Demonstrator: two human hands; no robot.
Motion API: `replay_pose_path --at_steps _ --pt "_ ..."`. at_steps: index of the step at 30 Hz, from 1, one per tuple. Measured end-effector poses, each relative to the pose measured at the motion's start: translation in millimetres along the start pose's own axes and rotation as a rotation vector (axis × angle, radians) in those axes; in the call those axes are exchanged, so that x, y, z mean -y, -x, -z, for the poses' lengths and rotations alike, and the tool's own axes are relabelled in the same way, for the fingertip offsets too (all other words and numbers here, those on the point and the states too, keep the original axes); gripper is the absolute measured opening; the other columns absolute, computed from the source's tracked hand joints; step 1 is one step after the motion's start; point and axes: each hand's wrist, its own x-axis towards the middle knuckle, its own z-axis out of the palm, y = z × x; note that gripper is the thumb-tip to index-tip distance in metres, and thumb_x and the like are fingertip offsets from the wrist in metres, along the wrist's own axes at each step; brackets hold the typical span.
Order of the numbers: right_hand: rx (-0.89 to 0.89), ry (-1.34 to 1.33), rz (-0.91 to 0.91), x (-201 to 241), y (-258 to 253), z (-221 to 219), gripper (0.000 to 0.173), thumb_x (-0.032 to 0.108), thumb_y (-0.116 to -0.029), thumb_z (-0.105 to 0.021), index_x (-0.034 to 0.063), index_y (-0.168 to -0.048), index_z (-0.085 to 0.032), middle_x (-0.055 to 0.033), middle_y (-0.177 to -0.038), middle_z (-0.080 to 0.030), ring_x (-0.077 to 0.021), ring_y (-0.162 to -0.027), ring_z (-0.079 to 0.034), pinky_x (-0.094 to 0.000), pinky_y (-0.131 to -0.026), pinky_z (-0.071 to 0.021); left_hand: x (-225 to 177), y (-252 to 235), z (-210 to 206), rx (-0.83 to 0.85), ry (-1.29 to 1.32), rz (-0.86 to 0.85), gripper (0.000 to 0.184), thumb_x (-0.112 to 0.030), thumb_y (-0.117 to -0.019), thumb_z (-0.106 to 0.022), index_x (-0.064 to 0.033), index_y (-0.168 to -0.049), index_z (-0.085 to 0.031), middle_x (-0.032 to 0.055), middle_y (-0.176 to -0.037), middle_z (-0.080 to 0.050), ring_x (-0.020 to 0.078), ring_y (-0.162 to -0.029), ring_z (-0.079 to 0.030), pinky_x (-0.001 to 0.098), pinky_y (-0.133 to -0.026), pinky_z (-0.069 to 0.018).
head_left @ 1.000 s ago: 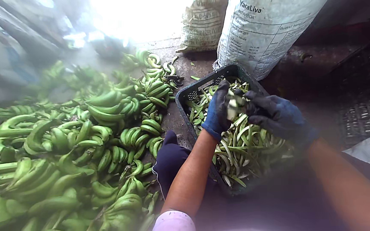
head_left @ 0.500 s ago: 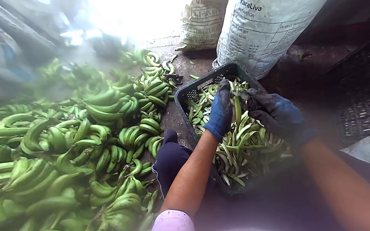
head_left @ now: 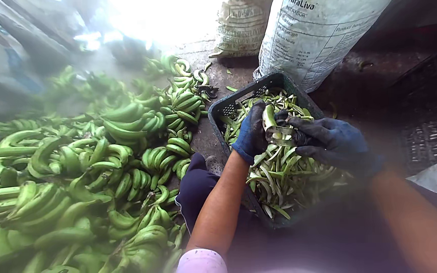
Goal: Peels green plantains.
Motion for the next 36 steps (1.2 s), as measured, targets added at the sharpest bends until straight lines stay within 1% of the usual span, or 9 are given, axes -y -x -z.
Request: replay_pose_path --at_steps 4,7,11,17,22,26,30,34,36 --pt "0.031 0.055 -0.048 2.4 -1.0 8.3 0.054 0.044 -0.0917 -0.066 0.0246 -0.142 -0.062 -0.0146 -0.116 -0.069 -0.0345 -0.102 -0.068 -0.0558 -0.081 -0.0552 -0.4 7.2 -4.3 0.012 -0.164 -0.116 0.041 -0.032 -0.1115 -0.023 -0.0123 -0.107 -0.058 -0.0010 -0.082 -0.066 0.0067 -0.071 -0.064 0.0257 -0.064 -0.0557" --pt "0.049 -0.106 -0.310 1.9 -6.2 11.4 0.051 0.041 -0.0989 -0.060 0.0220 -0.146 -0.057 -0.0123 -0.124 -0.067 -0.0298 -0.110 -0.065 -0.0551 -0.092 -0.0521 1.0 21.1 -11.1 0.094 -0.570 -0.301 0.041 -0.022 -0.1112 -0.030 -0.0018 -0.137 -0.054 0.0090 -0.116 -0.064 0.0081 -0.100 -0.060 0.0282 -0.090 -0.0513" --pt "-0.006 -0.228 -0.618 -20.5 -6.8 8.8 0.049 0.045 -0.1068 -0.046 0.0300 -0.153 -0.046 -0.0099 -0.129 -0.067 -0.0260 -0.107 -0.069 -0.0569 -0.092 -0.0541 1.0 16.5 -15.5 0.166 -0.346 -0.243 0.047 -0.030 -0.1111 -0.025 -0.0059 -0.144 -0.049 0.0055 -0.106 -0.067 0.0097 -0.085 -0.066 0.0290 -0.074 -0.0591" --pt "0.061 -0.275 -0.205 -1.9 6.8 12.7 0.055 0.042 -0.0942 -0.062 0.0201 -0.145 -0.058 -0.0030 -0.117 -0.066 -0.0123 -0.102 -0.064 -0.0366 -0.087 -0.0566 4.5 -0.9 7.8 -0.004 -0.400 -0.412 0.041 -0.021 -0.1095 -0.031 -0.0012 -0.136 -0.055 0.0084 -0.116 -0.066 0.0103 -0.101 -0.064 0.0305 -0.091 -0.0552" --pt "0.036 -0.200 -0.265 -12.2 -9.5 7.8 0.049 0.034 -0.0985 -0.062 0.0209 -0.145 -0.058 -0.0121 -0.122 -0.066 -0.0262 -0.110 -0.064 -0.0504 -0.094 -0.0525 8.6 16.4 -8.7 0.081 -0.394 -0.340 0.040 -0.018 -0.1107 -0.031 -0.0015 -0.136 -0.057 0.0073 -0.126 -0.064 0.0068 -0.109 -0.061 0.0277 -0.097 -0.0511" --pt "-0.043 -0.141 -0.540 -43.0 -15.1 23.4 0.050 0.040 -0.1052 -0.051 0.0290 -0.154 -0.046 -0.0144 -0.131 -0.065 -0.0320 -0.117 -0.064 -0.0601 -0.099 -0.0495 7.7 12.7 5.0 -0.051 -0.546 -0.361 0.047 -0.036 -0.1099 -0.032 -0.0114 -0.143 -0.056 0.0077 -0.124 -0.067 0.0123 -0.105 -0.065 0.0367 -0.091 -0.0557" --pt "-0.218 -0.481 -0.611 -9.8 -25.1 8.7 0.055 0.037 -0.0964 -0.069 0.0234 -0.147 -0.052 -0.0037 -0.118 -0.068 -0.0119 -0.096 -0.067 -0.0380 -0.084 -0.0591 4.8 10.8 14.4 -0.198 -0.648 -0.335 0.049 -0.036 -0.1099 -0.034 -0.0151 -0.154 -0.042 0.0138 -0.134 -0.061 0.0220 -0.113 -0.063 0.0465 -0.095 -0.0531" --pt "-0.056 -0.313 -0.494 33.0 -22.7 -34.9 0.050 0.022 -0.0883 -0.079 0.0159 -0.136 -0.065 -0.0068 -0.113 -0.074 -0.0198 -0.096 -0.072 -0.0498 -0.086 -0.0592 31.2 22.3 8.7 0.007 -0.668 -0.255 0.046 -0.034 -0.1090 -0.041 -0.0234 -0.154 -0.039 0.0072 -0.143 -0.056 0.0229 -0.115 -0.063 0.0506 -0.091 -0.0553" --pt "0.000 -0.511 -0.695 25.9 -7.7 -40.5 0.046 0.025 -0.0931 -0.074 0.0157 -0.137 -0.063 -0.0027 -0.106 -0.074 -0.0119 -0.088 -0.070 -0.0369 -0.080 -0.0593 40.9 14.5 -4.5 0.101 -0.541 -0.122 0.049 -0.030 -0.1093 -0.042 -0.0169 -0.156 -0.036 0.0121 -0.142 -0.055 0.0223 -0.109 -0.065 0.0449 -0.086 -0.0580"
